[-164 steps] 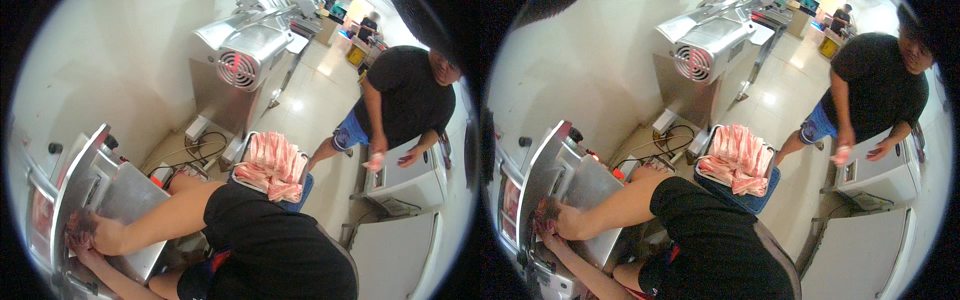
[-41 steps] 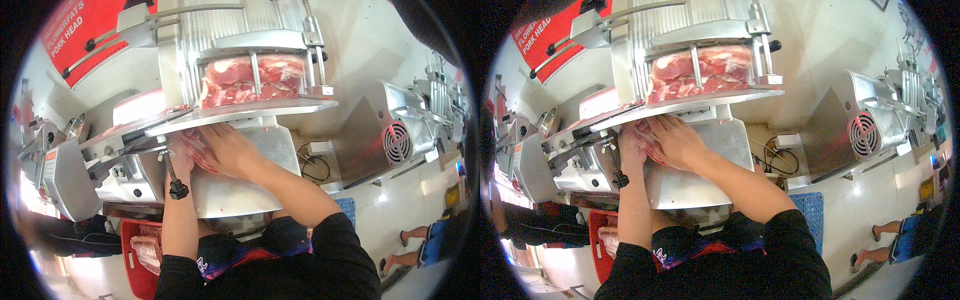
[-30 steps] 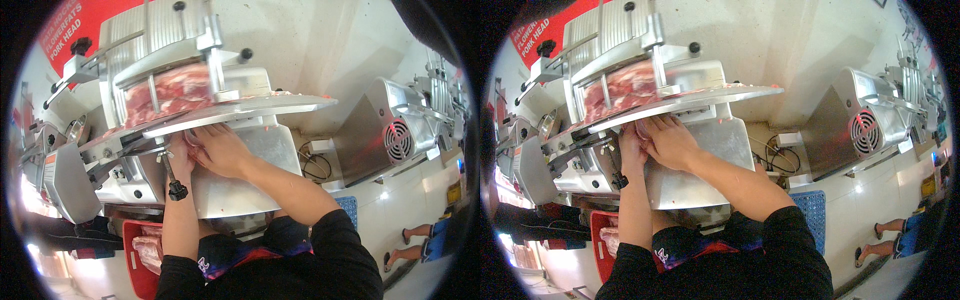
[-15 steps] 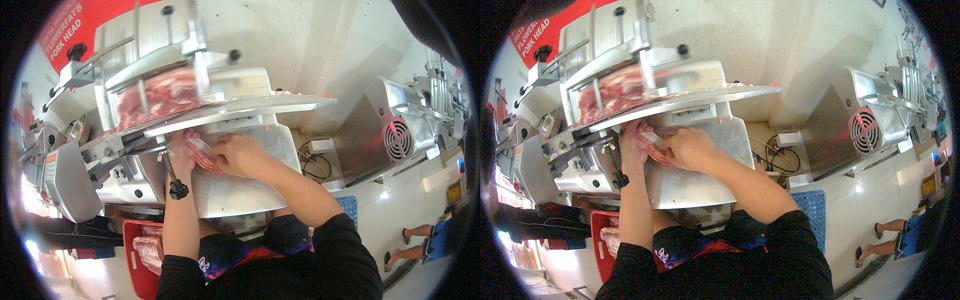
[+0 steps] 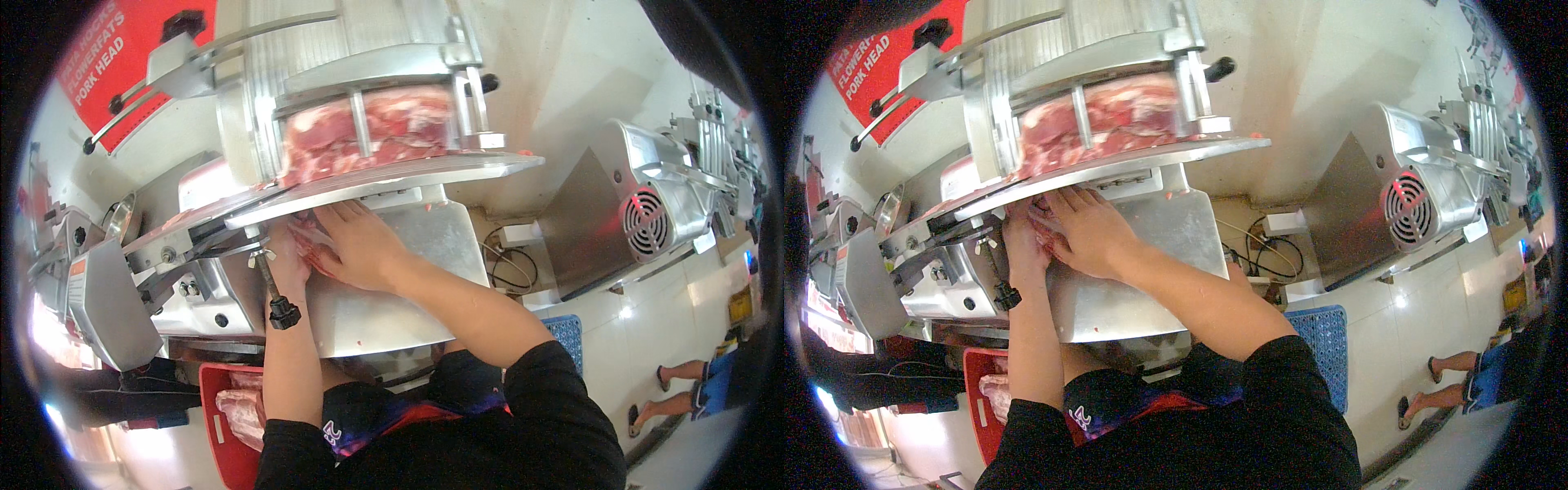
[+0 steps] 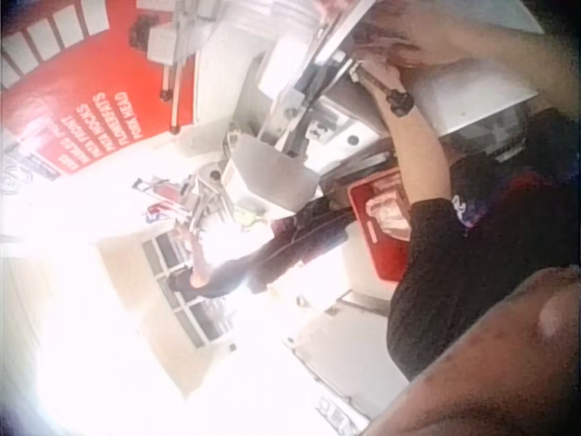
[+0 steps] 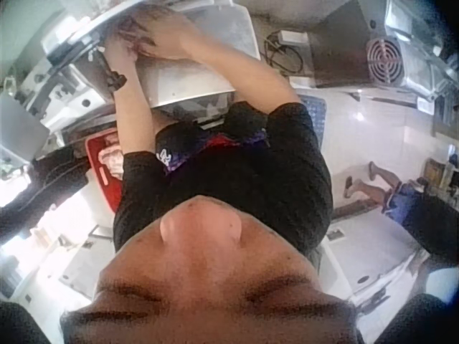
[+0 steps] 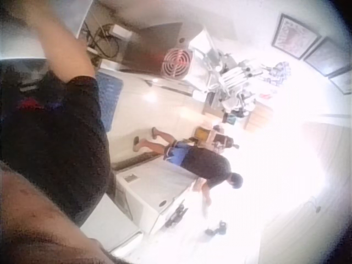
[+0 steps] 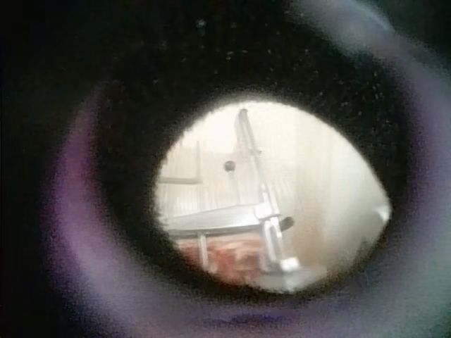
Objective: The person operates a meat slicer to cut a large piece of pork into thin slices. They feed the meat through the machine repeatedly, collecting the resulting slices in a metal tray. The task involves handling the raw meat and the slicing equipment to produce a batch of sliced pork.
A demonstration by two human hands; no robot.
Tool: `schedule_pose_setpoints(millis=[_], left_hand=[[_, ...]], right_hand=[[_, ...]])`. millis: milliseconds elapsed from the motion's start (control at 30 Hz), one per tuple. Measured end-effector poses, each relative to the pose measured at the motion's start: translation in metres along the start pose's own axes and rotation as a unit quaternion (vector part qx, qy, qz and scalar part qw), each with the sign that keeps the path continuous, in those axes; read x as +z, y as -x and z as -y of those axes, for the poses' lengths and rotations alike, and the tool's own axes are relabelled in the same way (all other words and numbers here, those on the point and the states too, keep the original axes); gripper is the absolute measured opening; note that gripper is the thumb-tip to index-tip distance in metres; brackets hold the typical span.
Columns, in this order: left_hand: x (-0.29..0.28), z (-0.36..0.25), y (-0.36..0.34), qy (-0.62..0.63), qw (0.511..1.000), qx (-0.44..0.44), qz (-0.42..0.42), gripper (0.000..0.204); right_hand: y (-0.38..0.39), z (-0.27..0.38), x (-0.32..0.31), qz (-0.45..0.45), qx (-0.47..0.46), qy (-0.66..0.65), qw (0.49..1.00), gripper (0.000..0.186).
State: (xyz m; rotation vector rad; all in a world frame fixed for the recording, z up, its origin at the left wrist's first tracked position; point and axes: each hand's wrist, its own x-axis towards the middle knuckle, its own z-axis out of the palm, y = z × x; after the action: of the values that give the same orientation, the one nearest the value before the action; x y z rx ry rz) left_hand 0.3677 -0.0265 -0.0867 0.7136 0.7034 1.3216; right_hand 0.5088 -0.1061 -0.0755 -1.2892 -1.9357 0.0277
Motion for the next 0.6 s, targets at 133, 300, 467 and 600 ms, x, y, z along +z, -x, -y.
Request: schedule_pose_setpoints(millis=[133, 300, 467, 600], left_hand=[[-0.002, -0.001, 0.003, -0.045, 0.999, -0.005, 0.026, 0.027], [0.024, -0.003, 0.011, 0.025, 0.999, 0.029, 0.02, 0.031], [-0.008, 0.004, -0.007, 0.057, 0.996, 0.01, 0.074, 0.023], [0.002, 0.005, -0.002, 0.019, 0.999, -0.014, 0.036, 0.02]], right_hand=[[-0.001, 0.001, 0.001, 0.001, -0.001, -0.005, 1.0, 0.066], [-0.001, -0.002, -0.002, 0.01, 0.031, 0.008, 0.999, 0.061], [0.006, 0.004, -0.017, 0.068, 0.03, 0.051, 0.996, 0.047], [0.014, -0.003, -0.024, 0.061, -0.02, 0.089, 0.994, 0.029]])
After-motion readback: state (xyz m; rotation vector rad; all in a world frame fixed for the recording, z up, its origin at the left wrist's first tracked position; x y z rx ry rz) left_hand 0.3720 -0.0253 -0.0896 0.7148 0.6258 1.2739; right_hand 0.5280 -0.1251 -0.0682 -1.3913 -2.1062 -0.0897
